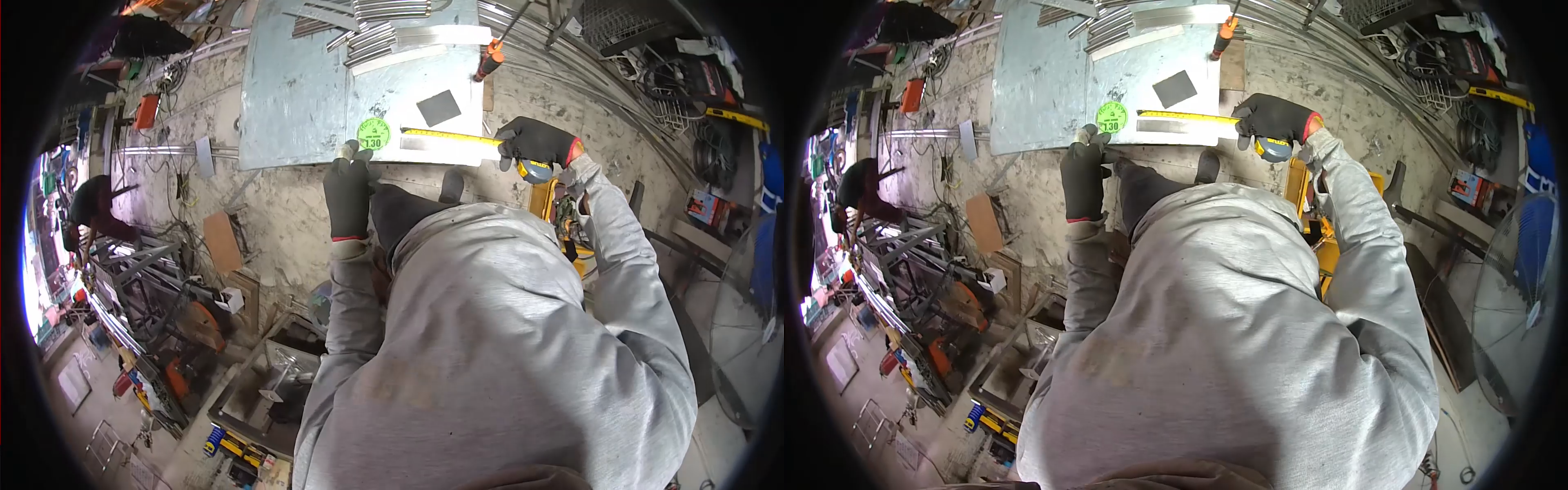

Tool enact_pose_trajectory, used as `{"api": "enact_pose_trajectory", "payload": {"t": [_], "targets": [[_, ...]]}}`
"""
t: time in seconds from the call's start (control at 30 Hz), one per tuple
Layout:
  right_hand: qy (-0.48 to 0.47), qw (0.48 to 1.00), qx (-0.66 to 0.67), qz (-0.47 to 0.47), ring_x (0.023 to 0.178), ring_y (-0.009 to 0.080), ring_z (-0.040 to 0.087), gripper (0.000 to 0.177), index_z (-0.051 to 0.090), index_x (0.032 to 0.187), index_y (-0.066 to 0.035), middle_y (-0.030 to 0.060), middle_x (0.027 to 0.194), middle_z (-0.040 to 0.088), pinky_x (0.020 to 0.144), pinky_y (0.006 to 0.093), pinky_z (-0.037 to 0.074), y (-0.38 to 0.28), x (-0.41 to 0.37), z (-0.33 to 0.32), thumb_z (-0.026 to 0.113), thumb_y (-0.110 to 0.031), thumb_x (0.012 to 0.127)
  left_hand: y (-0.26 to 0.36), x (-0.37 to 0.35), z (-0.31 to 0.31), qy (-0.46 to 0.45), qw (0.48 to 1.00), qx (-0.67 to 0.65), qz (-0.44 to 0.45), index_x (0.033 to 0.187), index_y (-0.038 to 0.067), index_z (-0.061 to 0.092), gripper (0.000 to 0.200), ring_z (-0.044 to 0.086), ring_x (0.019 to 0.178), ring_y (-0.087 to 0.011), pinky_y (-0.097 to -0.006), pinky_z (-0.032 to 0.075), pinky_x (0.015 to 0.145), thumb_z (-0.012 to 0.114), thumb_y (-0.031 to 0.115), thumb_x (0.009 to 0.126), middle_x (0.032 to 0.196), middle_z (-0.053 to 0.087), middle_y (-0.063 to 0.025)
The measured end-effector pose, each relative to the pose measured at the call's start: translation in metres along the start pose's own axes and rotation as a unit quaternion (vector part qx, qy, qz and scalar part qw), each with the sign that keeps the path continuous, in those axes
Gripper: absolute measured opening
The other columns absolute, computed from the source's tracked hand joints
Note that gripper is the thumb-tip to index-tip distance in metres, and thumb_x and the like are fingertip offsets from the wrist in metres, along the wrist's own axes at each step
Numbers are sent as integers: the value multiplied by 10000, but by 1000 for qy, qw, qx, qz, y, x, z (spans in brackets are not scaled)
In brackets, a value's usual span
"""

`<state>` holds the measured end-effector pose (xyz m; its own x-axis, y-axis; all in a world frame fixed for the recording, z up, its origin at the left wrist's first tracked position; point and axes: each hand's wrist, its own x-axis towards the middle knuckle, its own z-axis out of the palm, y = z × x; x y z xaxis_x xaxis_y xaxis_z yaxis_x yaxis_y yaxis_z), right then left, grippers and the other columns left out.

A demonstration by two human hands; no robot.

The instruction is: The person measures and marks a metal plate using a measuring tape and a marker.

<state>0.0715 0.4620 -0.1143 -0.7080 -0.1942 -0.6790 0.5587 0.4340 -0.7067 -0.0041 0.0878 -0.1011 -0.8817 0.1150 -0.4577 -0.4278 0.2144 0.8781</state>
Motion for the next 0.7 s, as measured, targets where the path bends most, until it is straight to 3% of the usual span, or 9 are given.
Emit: {"api": "enact_pose_trajectory", "payload": {"t": [0.2, 0.23, 0.27, 0.33, 0.47, 0.53, 0.6, 0.63, 0.7], "targets": [[-40, 999, -4, -1, 764, 110, 654, 214, 763, 1126, 20, 60, 883, 799, 717, 290, 527, 4, 10, -7, 667, -103, 980, -14, -10, -16, -81, 995, -38, 43, 1610, 21, 398, 559, 686, 833, -154, -285, 543, 673, 430, 154, 1068, 1245, 717, -149], [-29, 1000, -6, 9, 782, 101, 673, 206, 746, 1127, 44, 77, 884, 796, 724, 277, 529, -2, 7, -7, 661, -78, 983, 0, -15, -15, -62, 996, -66, -14, 1623, 35, 384, 541, 657, 809, -126, -285, 535, 663, 429, 148, 1096, 1238, 718, -141], [-34, 999, -7, 16, 782, 101, 673, 206, 746, 1127, 44, 77, 884, 796, 724, 277, 529, -2, 8, -7, 661, -78, 983, -8, -12, -17, -61, 995, -70, -21, 1623, 35, 384, 541, 657, 809, -126, -285, 535, 663, 429, 148, 1096, 1238, 718, -141], [-60, 998, 5, -13, 772, 91, 675, 199, 744, 1113, 50, 75, 881, 794, 722, 266, 527, 5, 12, -11, 662, -86, 993, -19, -4, -21, -37, 996, -55, 67, 1625, 53, 391, 534, 616, 775, -96, -268, 507, 645, 482, 165, 1111, 1198, 723, -122], [-84, 992, 77, -51, 727, 92, 652, 216, 756, 1106, 33, 56, 879, 794, 708, 272, 533, 30, 20, -13, 674, -152, 1031, -27, 6, -35, -68, 984, -163, 23, 1498, -5, 550, 445, 570, 734, -105, -277, 497, 668, 538, 233, 1123, 1101, 744, -90], [-84, 991, 89, -52, 735, 91, 651, 227, 765, 1104, 23, 50, 879, 795, 705, 275, 535, 23, 16, -15, 679, -176, 1040, -20, 6, -34, -65, 988, -139, 34, 1428, -37, 604, 403, 660, 818, -140, -295, 528, 722, 517, 221, 1130, 1119, 756, -105], [-114, 986, 118, -9, 916, 178, 743, 173, 725, 1102, 26, 142, 946, 791, 795, 323, 559, 15, 17, -19, 660, -64, 970, -13, 3, -29, -72, 980, -179, 52, 1475, -32, 550, 440, 724, 1026, -185, -318, 572, 840, 502, 247, 1138, 1220, 739, -139], [-98, 995, 11, 18, 893, 165, 729, 170, 726, 1101, 20, 126, 922, 796, 791, 321, 556, 8, 17, -18, 656, -99, 1002, -11, 5, -28, -75, 980, -178, 51, 1475, -32, 550, 440, 724, 1026, -185, -318, 572, 840, 502, 247, 1138, 1220, 739, -139], [-85, 996, 20, 19, 870, 159, 717, 173, 727, 1099, 15, 116, 916, 800, 788, 322, 552, 5, 16, -15, 648, -111, 1013, -5, 9, -27, -123, 949, -291, 5, 1532, -18, 481, 460, 695, 1218, -227, -339, 580, 959, 535, 187, 1123, 1329, 699, -171]]}}
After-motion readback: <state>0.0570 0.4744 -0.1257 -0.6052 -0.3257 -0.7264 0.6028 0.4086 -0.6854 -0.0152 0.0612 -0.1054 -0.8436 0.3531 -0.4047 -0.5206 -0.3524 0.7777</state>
